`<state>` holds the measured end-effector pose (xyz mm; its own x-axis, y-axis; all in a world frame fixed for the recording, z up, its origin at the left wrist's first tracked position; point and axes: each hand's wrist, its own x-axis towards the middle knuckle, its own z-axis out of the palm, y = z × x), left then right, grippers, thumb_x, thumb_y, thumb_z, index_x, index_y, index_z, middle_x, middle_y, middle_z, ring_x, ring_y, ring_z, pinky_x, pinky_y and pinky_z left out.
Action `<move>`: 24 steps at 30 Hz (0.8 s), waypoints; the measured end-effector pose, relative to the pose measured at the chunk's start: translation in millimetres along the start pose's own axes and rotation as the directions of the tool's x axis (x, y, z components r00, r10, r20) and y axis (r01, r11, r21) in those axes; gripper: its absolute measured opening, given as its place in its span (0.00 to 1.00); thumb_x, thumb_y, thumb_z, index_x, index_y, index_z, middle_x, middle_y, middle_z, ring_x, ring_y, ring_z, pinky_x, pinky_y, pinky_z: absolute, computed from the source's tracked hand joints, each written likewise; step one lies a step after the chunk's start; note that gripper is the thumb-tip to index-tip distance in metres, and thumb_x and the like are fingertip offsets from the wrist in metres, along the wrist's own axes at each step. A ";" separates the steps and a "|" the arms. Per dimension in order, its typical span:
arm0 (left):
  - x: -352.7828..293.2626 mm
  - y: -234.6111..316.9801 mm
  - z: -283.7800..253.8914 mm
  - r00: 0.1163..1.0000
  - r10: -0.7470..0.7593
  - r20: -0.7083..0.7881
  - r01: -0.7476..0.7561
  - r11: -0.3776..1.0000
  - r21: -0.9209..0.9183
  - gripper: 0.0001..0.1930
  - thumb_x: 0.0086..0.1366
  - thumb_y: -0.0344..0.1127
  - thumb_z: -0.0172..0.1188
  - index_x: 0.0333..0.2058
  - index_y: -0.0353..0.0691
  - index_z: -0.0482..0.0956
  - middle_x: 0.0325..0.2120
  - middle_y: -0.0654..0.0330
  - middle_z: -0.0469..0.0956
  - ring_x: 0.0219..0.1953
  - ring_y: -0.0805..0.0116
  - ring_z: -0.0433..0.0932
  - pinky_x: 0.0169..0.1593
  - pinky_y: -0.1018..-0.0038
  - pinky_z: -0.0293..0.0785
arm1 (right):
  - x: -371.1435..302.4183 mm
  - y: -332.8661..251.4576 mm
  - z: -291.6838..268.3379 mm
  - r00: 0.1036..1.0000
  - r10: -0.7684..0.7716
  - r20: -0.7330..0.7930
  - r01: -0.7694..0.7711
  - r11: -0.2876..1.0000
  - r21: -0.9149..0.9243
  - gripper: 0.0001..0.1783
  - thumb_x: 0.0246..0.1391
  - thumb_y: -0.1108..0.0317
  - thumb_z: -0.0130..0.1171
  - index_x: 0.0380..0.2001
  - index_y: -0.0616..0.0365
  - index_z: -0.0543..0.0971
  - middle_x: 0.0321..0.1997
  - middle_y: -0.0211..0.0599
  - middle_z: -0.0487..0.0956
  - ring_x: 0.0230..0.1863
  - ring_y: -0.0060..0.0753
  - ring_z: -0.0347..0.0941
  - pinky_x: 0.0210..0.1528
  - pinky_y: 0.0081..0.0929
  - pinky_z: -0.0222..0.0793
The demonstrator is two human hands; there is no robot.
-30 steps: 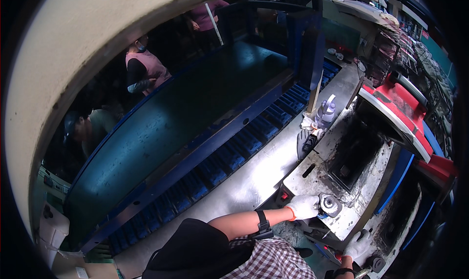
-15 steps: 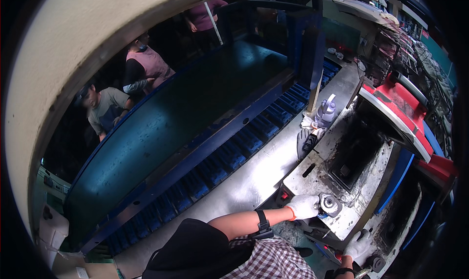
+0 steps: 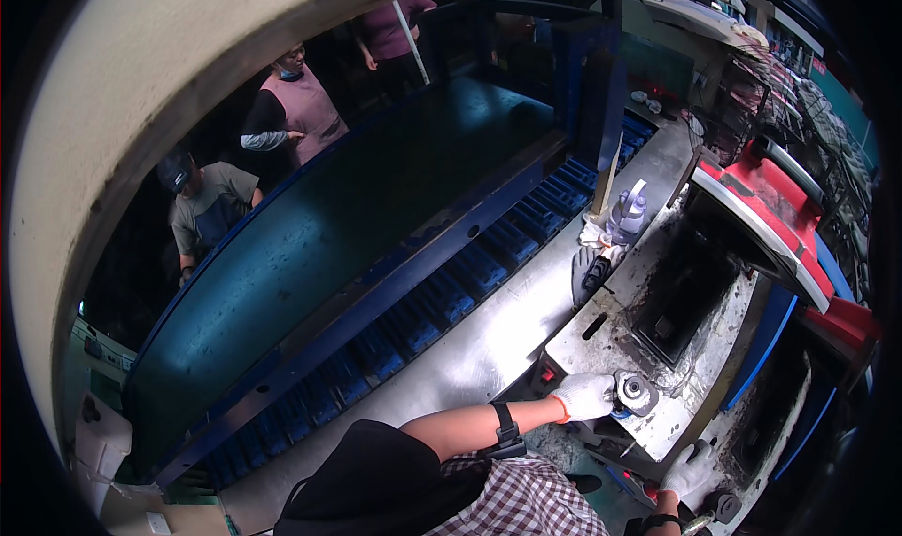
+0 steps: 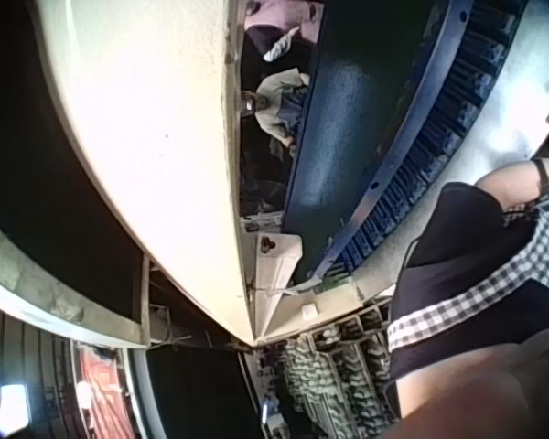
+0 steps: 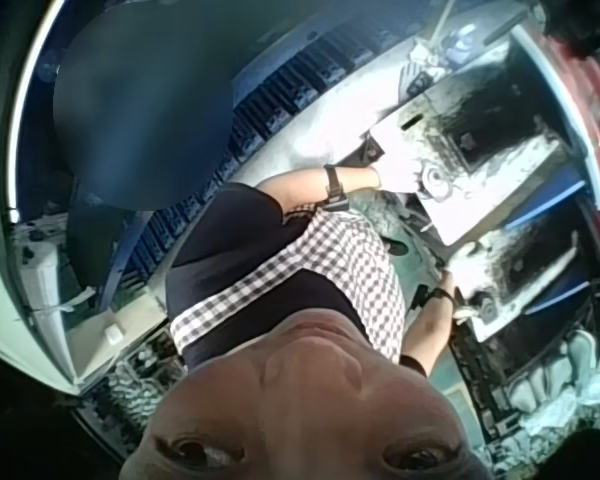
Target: Operating a heat-setting machine to shape shoe components.
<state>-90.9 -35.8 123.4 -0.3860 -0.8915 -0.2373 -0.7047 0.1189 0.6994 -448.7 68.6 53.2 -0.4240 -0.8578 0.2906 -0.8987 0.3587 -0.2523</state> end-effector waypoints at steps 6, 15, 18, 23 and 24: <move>-1.0 1.3 -0.7 1.000 -0.009 -0.002 0.009 1.000 0.002 0.21 0.60 0.49 0.62 0.45 0.40 0.82 0.37 0.43 0.85 0.41 0.40 0.85 0.46 0.49 0.79 | -0.4 -0.4 0.0 1.000 0.020 0.004 -0.020 1.000 0.006 0.16 0.58 0.66 0.61 0.48 0.61 0.80 0.50 0.50 0.79 0.55 0.57 0.74 0.58 0.50 0.69; 0.5 -0.9 0.3 1.000 -0.013 0.007 0.013 1.000 0.001 0.22 0.60 0.50 0.63 0.45 0.40 0.82 0.37 0.42 0.85 0.42 0.40 0.85 0.46 0.49 0.78 | -0.6 5.0 4.6 1.000 -0.005 -0.015 0.005 1.000 -0.011 0.15 0.59 0.66 0.61 0.48 0.59 0.80 0.50 0.49 0.79 0.52 0.58 0.75 0.56 0.50 0.71; 0.0 0.1 -0.6 1.000 -0.015 0.010 0.015 1.000 -0.005 0.22 0.60 0.50 0.62 0.45 0.40 0.82 0.37 0.42 0.85 0.43 0.40 0.85 0.47 0.50 0.78 | -0.3 3.8 3.2 1.000 -0.012 -0.019 0.012 1.000 -0.008 0.15 0.58 0.66 0.61 0.47 0.59 0.80 0.50 0.50 0.79 0.52 0.58 0.76 0.55 0.50 0.71; 0.2 2.2 -2.0 1.000 -0.024 0.019 0.024 1.000 -0.006 0.22 0.60 0.50 0.63 0.46 0.40 0.82 0.38 0.42 0.85 0.43 0.40 0.85 0.47 0.50 0.78 | 0.1 -1.2 -2.0 1.000 -0.004 -0.024 0.004 1.000 0.005 0.15 0.58 0.66 0.61 0.47 0.60 0.80 0.49 0.50 0.79 0.52 0.58 0.76 0.56 0.49 0.71; -0.3 1.5 -1.4 1.000 -0.022 0.012 0.022 1.000 -0.012 0.21 0.60 0.49 0.63 0.46 0.40 0.82 0.38 0.43 0.85 0.43 0.41 0.85 0.47 0.50 0.79 | 0.3 -1.9 -3.4 1.000 0.005 -0.002 -0.005 1.000 0.008 0.16 0.58 0.66 0.61 0.48 0.60 0.80 0.50 0.50 0.79 0.53 0.58 0.75 0.57 0.49 0.70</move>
<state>-91.1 -35.9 125.5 -0.3779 -0.8884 -0.2606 -0.7055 0.0941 0.7025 -447.5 68.9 56.9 -0.4290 -0.8552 0.2907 -0.8954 0.3604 -0.2614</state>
